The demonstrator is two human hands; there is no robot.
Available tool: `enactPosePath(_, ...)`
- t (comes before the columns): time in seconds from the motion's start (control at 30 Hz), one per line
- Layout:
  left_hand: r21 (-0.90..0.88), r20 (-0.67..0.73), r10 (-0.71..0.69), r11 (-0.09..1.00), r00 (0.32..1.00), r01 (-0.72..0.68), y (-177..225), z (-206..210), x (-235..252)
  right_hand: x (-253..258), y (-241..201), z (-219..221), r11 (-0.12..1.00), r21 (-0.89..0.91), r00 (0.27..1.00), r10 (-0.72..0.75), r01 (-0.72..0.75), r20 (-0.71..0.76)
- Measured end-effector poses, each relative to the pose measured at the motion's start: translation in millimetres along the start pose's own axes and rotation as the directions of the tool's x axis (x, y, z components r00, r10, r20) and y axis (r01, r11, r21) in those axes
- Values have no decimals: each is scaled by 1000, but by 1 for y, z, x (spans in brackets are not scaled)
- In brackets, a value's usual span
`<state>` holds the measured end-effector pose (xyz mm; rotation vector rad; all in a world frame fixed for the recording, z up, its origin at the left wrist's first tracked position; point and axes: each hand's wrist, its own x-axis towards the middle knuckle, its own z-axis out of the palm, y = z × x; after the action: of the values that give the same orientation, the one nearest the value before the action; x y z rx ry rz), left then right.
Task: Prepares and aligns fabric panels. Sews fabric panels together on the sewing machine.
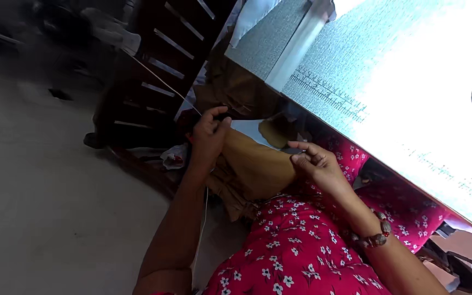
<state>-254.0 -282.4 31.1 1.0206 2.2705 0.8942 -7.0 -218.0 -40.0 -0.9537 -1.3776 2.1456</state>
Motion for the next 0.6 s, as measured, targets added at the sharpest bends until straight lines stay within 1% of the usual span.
enactPosePath(0.07, -67, 58, -29, 997, 998, 32, -1, -8, -3, 0, 1, 0, 986, -112, 991, -126, 119, -54)
enactPosePath(0.17, -106, 174, 37, 994, 984, -19, 3, -19, -7, 0, -2, -3, 936, -267, 956, -268, 228, -121)
enactPosePath(0.23, -82, 191, 119, 991, 974, -104, 5, -24, -8, 0, -5, -4, 902, -342, 930, -333, 265, -156)
enactPosePath(0.33, 68, 209, 288, 949, 934, -308, 3, -30, -7, 1, -4, -5, 802, -499, 873, -460, 328, -166)
enactPosePath(0.4, 143, 209, 376, 901, 903, -409, 3, -31, -5, 2, -3, -5, 716, -603, 832, -534, 352, -149)
enactPosePath(0.5, 218, 203, 485, 824, 850, -523, 3, -29, -4, 3, -3, -5, 582, -735, 780, -615, 347, -119)
enactPosePath(0.6, 249, 187, 537, 784, 823, -568, -5, -25, 0, 4, -3, -4, 468, -829, 752, -653, 305, -92)
